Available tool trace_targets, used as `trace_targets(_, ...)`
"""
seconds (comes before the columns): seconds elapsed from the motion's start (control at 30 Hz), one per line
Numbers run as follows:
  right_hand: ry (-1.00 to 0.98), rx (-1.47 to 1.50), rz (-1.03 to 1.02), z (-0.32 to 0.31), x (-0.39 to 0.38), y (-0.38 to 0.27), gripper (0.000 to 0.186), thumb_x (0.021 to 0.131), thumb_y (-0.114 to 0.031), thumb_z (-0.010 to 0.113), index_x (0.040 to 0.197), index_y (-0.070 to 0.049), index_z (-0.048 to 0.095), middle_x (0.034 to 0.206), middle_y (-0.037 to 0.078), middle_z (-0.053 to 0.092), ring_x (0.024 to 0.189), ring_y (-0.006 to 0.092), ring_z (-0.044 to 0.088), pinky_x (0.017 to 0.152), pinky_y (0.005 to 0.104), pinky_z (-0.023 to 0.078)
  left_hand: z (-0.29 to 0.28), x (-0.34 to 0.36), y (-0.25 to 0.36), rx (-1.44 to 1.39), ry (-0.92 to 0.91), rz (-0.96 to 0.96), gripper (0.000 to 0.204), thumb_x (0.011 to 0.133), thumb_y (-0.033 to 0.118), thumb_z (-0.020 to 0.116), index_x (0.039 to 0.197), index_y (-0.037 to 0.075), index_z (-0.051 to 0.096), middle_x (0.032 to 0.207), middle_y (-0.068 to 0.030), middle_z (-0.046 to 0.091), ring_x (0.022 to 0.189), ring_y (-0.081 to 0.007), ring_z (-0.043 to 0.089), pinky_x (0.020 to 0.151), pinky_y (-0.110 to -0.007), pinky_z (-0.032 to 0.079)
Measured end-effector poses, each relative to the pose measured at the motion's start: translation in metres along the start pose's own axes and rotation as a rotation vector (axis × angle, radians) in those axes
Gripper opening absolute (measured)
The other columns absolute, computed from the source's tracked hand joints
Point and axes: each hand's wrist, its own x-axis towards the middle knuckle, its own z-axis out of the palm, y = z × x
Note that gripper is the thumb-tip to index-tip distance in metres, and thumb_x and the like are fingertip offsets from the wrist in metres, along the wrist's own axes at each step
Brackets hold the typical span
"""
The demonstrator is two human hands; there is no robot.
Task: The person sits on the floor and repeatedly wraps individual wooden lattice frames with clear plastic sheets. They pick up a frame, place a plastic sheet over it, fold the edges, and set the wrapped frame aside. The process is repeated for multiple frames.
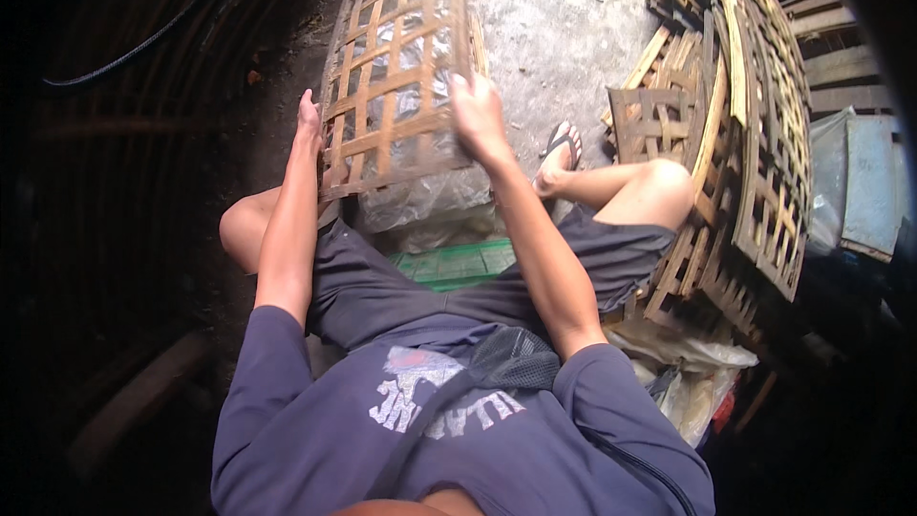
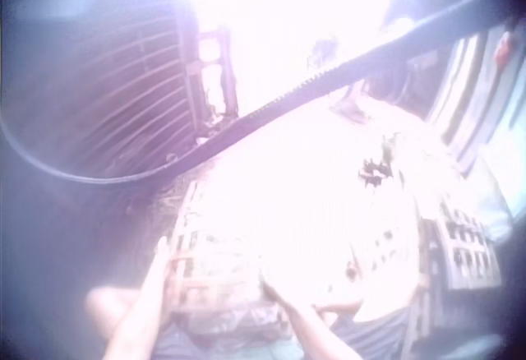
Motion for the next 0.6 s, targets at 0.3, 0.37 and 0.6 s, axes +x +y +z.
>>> trace_targets(0.3, -0.132, -0.089, -0.018, 0.071, -0.039, -0.162, 0.052, 0.083, -0.02, 0.049, 0.118, 0.015, 0.03, 0.121, 0.034, 0.038, 0.116, 0.0448, 0.04, 0.101, 0.0469, 0.031, -0.024, 0.032, -0.05, -0.296, -0.36, -0.263, 0.093, 0.078, 0.076, 0.025, 0.113, -0.006, 0.051, 0.081, -0.0123, 0.063, 0.048, -0.0173, 0.049, 0.046, -0.029, 0.045)
trace_targets(0.37, -0.187, -0.058, -0.032, 0.076, -0.041, -0.176, 0.055, 0.08, -0.018, 0.051, 0.119, 0.013, 0.027, 0.125, 0.032, 0.035, 0.12, 0.047, 0.034, 0.101, 0.058, 0.025, -0.013, 0.016, -0.042, -0.361, -0.307, -0.219, 0.093, 0.078, 0.076, 0.025, 0.114, -0.006, 0.051, 0.083, -0.0128, 0.063, 0.05, -0.0185, 0.05, 0.047, -0.03, 0.046)
trace_targets(0.6, -0.222, -0.07, -0.194, 0.09, -0.06, -0.191, 0.052, 0.08, -0.021, 0.053, 0.117, 0.01, 0.032, 0.124, 0.031, 0.036, 0.121, 0.0474, 0.033, 0.097, 0.0687, 0.018, -0.008, -0.011, -0.029, -0.46, -0.146, -0.12, 0.094, 0.078, 0.076, 0.025, 0.117, -0.006, 0.048, 0.087, -0.0146, 0.062, 0.055, -0.023, 0.054, 0.049, -0.034, 0.047)
